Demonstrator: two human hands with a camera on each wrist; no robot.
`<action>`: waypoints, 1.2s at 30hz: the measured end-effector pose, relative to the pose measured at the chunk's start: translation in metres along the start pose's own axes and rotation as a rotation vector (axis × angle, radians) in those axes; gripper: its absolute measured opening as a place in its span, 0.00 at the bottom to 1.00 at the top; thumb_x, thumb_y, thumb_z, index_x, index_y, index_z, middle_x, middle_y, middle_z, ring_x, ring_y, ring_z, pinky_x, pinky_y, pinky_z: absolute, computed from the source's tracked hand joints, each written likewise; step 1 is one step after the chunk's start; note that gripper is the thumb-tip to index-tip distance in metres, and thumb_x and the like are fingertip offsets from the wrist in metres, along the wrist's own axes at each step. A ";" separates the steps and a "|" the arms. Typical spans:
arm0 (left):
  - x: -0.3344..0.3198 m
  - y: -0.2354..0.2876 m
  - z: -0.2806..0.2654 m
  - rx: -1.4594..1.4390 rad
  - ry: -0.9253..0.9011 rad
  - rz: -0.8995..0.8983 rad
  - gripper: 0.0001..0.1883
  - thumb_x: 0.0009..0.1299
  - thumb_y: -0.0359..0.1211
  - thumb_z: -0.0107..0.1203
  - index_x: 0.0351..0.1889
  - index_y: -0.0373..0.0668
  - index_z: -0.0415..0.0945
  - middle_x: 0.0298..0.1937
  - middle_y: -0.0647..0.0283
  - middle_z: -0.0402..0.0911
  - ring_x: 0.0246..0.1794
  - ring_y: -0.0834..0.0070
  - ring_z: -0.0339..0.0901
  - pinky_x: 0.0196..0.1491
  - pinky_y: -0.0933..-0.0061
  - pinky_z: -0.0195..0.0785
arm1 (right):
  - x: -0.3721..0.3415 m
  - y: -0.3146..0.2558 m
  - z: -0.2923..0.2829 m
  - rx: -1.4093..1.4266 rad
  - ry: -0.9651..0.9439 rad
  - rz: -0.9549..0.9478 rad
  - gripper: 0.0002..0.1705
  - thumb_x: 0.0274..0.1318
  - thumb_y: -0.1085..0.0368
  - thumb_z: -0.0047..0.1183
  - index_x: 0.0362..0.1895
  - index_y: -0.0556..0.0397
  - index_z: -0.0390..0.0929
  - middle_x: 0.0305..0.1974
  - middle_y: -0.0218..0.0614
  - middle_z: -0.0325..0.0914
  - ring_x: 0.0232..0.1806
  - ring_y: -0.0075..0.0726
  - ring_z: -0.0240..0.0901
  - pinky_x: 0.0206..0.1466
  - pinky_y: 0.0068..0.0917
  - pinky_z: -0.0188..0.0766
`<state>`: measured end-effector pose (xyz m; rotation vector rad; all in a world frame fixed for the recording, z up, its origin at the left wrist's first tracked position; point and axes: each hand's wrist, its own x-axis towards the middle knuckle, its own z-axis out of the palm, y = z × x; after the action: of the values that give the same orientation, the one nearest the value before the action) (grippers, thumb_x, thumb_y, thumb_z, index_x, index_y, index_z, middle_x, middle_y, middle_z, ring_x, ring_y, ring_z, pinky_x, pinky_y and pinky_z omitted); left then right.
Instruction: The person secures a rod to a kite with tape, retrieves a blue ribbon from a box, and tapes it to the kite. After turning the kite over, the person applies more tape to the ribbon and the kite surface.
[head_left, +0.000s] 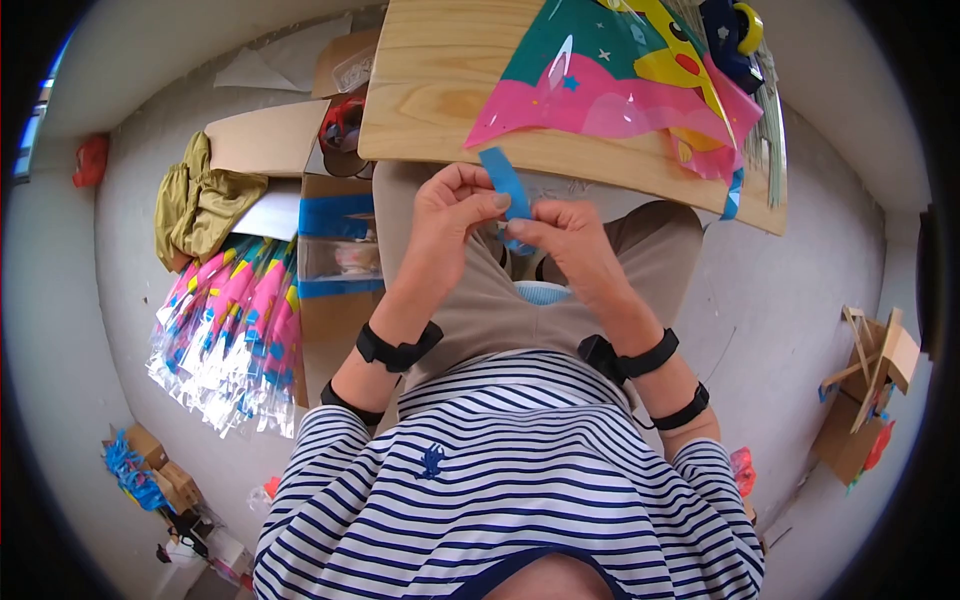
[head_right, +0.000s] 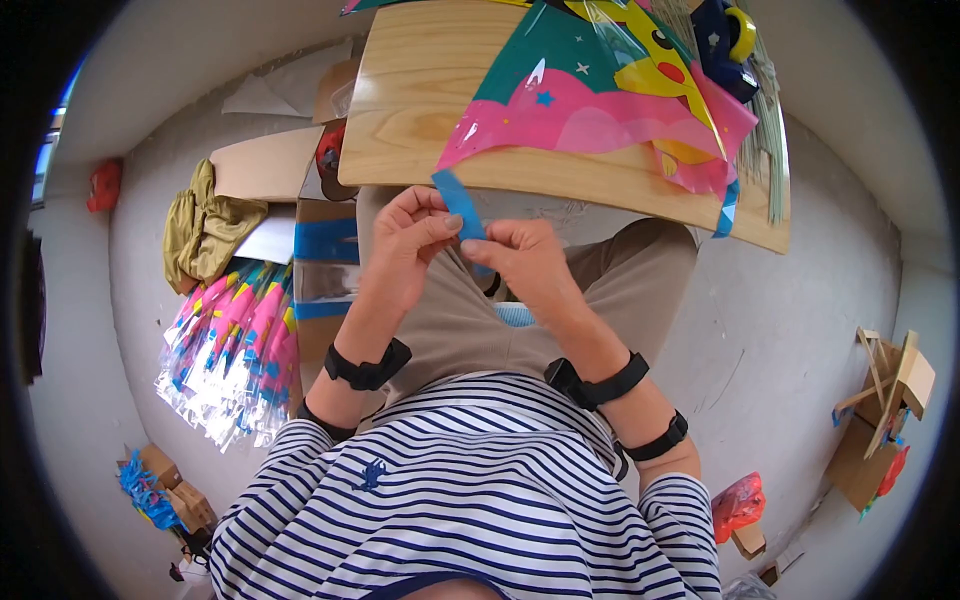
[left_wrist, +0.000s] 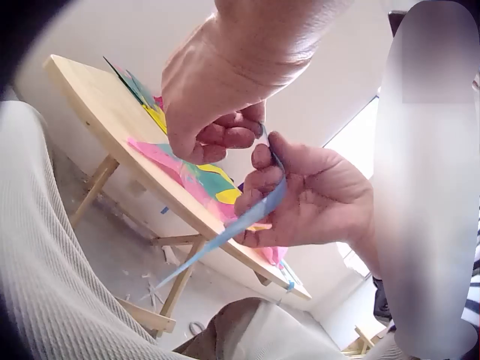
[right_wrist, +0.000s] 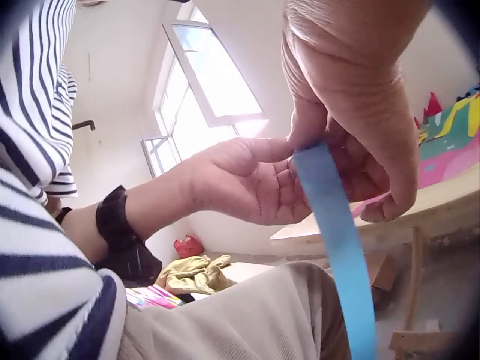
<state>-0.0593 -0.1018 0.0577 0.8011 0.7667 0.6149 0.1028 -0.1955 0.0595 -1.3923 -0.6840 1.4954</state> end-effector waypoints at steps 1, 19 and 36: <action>0.004 0.000 -0.002 0.036 0.022 0.012 0.12 0.66 0.24 0.60 0.48 0.36 0.76 0.42 0.63 0.83 0.42 0.78 0.81 0.47 0.78 0.74 | 0.003 0.006 0.000 -0.058 -0.010 0.011 0.10 0.59 0.67 0.62 0.41 0.61 0.86 0.33 0.30 0.83 0.36 0.19 0.74 0.43 0.19 0.70; 0.037 -0.029 -0.021 1.516 0.056 0.821 0.22 0.61 0.23 0.53 0.55 0.36 0.77 0.62 0.55 0.76 0.68 0.56 0.68 0.72 0.44 0.51 | 0.085 0.059 0.019 0.288 0.157 0.202 0.07 0.58 0.71 0.58 0.37 0.64 0.81 0.31 0.37 0.81 0.28 0.29 0.76 0.31 0.26 0.72; 0.052 -0.031 -0.021 1.632 0.005 0.780 0.29 0.58 0.22 0.54 0.61 0.36 0.73 0.67 0.56 0.71 0.71 0.55 0.63 0.73 0.40 0.49 | 0.090 0.064 0.024 0.310 0.180 0.170 0.10 0.59 0.72 0.57 0.41 0.69 0.80 0.34 0.41 0.82 0.31 0.34 0.80 0.35 0.30 0.76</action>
<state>-0.0403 -0.0727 0.0039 2.6762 0.8699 0.5726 0.0715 -0.1352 -0.0307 -1.3471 -0.2139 1.5100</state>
